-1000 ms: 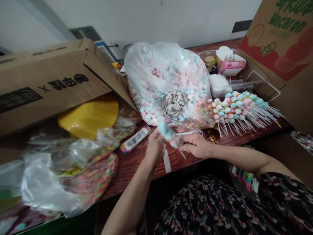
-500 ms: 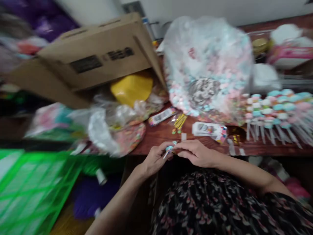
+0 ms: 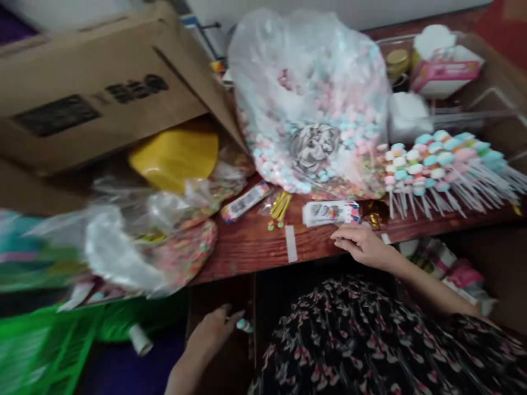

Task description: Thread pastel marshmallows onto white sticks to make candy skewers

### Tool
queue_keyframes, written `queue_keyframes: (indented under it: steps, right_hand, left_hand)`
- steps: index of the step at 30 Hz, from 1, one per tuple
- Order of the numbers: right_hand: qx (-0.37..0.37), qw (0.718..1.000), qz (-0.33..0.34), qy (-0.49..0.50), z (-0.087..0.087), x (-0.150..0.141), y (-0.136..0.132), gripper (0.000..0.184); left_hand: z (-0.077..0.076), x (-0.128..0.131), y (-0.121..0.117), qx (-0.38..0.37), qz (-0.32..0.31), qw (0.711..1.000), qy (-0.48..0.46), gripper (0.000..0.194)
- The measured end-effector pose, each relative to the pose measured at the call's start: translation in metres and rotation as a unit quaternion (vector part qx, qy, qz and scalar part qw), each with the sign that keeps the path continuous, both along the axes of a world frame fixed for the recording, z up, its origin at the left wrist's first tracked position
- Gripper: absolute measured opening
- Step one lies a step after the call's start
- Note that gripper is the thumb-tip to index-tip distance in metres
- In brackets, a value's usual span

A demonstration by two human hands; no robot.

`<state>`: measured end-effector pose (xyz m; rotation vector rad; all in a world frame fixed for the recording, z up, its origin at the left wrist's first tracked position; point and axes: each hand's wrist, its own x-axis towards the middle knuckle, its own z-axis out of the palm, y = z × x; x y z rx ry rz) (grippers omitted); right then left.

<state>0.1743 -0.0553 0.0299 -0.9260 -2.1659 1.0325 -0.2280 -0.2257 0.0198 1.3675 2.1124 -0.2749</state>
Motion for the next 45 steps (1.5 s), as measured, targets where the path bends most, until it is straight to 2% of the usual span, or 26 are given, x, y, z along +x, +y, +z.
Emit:
queue_keyframes:
  steps: [2, 4, 5, 7, 10, 12, 15, 17, 19, 22, 26, 29, 32, 34, 36, 38, 40, 42, 45]
  right_hand:
    - [0.002, 0.998, -0.055, 0.012, -0.004, 0.01, -0.002, 0.015]
    - [0.019, 0.993, -0.113, 0.019, -0.01, 0.013, -0.006, 0.015]
    - [0.039, 0.99, -0.134, 0.014, -0.013, 0.013, -0.009, 0.016]
    - [0.105, 0.983, -0.15, -0.012, -0.016, 0.012, -0.013, 0.018]
    - [0.211, 0.96, -0.174, -0.066, -0.01, 0.024, -0.012, 0.018]
    - [0.252, 0.933, -0.236, -0.107, -0.001, 0.048, -0.008, 0.018]
    - [0.277, 0.885, -0.32, -0.194, 0.011, 0.094, 0.004, 0.02]
    - [0.286, 0.857, -0.332, -0.27, 0.013, 0.118, 0.016, 0.022]
    - [0.29, 0.838, -0.313, -0.34, 0.012, 0.13, 0.032, 0.022]
    - [0.284, 0.822, -0.256, -0.423, 0.008, 0.131, 0.055, 0.021]
    - [0.289, 0.81, -0.187, -0.475, 0.005, 0.13, 0.074, 0.018]
    - [0.334, 0.809, -0.17, -0.453, 0.007, 0.137, 0.078, 0.016]
    - [0.409, 0.815, -0.185, -0.367, 0.016, 0.145, 0.075, 0.019]
    - [0.438, 0.833, -0.206, -0.267, 0.03, 0.146, 0.065, 0.022]
    - [0.417, 0.87, -0.226, -0.138, 0.051, 0.142, 0.05, 0.021]
    - [0.319, 0.915, -0.242, -0.04, 0.075, 0.133, 0.031, 0.019]
    - [0.22, 0.953, -0.207, -0.003, 0.094, 0.121, 0.013, 0.017]
    - [0.163, 0.976, -0.147, -0.01, 0.099, 0.108, 0.002, 0.016]
    - [0.146, 0.985, -0.072, -0.057, 0.084, 0.09, -0.002, 0.019]
  left_hand:
    - [0.018, 0.033, 0.044, 0.124, -0.082, 0.988, -0.029, 0.025]
    - [0.035, 0.08, 0.095, 0.288, -0.192, 0.935, -0.08, 0.027]
    - [0.041, 0.106, 0.12, 0.339, -0.262, 0.899, -0.09, 0.026]
    - [0.042, 0.16, 0.165, 0.362, -0.387, 0.846, -0.058, 0.03]
    - [0.026, 0.218, 0.206, 0.322, -0.491, 0.809, 0.015, 0.033]
    - [0.01, 0.231, 0.219, 0.312, -0.512, 0.799, 0.051, 0.03]
    - [-0.01, 0.221, 0.227, 0.353, -0.523, 0.774, 0.061, 0.026]
    - [-0.02, 0.209, 0.23, 0.406, -0.522, 0.749, 0.044, 0.024]
    - [-0.026, 0.2, 0.231, 0.459, -0.502, 0.733, 0.02, 0.02]
    - [-0.028, 0.198, 0.23, 0.486, -0.455, 0.746, -0.008, 0.014]
    - [-0.022, 0.206, 0.228, 0.454, -0.425, 0.783, 0.0, 0.022]
    - [-0.019, 0.212, 0.23, 0.433, -0.407, 0.804, -0.02, 0.018]
    - [-0.021, 0.213, 0.234, 0.444, -0.367, 0.81, -0.107, 0.018]
    - [-0.025, 0.211, 0.235, 0.458, -0.332, 0.807, -0.168, 0.019]
    - [-0.027, 0.21, 0.233, 0.458, -0.313, 0.811, -0.185, 0.019]
    - [-0.027, 0.211, 0.229, 0.445, -0.325, 0.82, -0.155, 0.017]
    - [-0.025, 0.215, 0.225, 0.429, -0.352, 0.826, -0.098, 0.014]
    - [-0.023, 0.219, 0.223, 0.418, -0.37, 0.828, -0.049, 0.017]
    - [-0.022, 0.224, 0.224, 0.408, -0.364, 0.836, -0.045, 0.016]
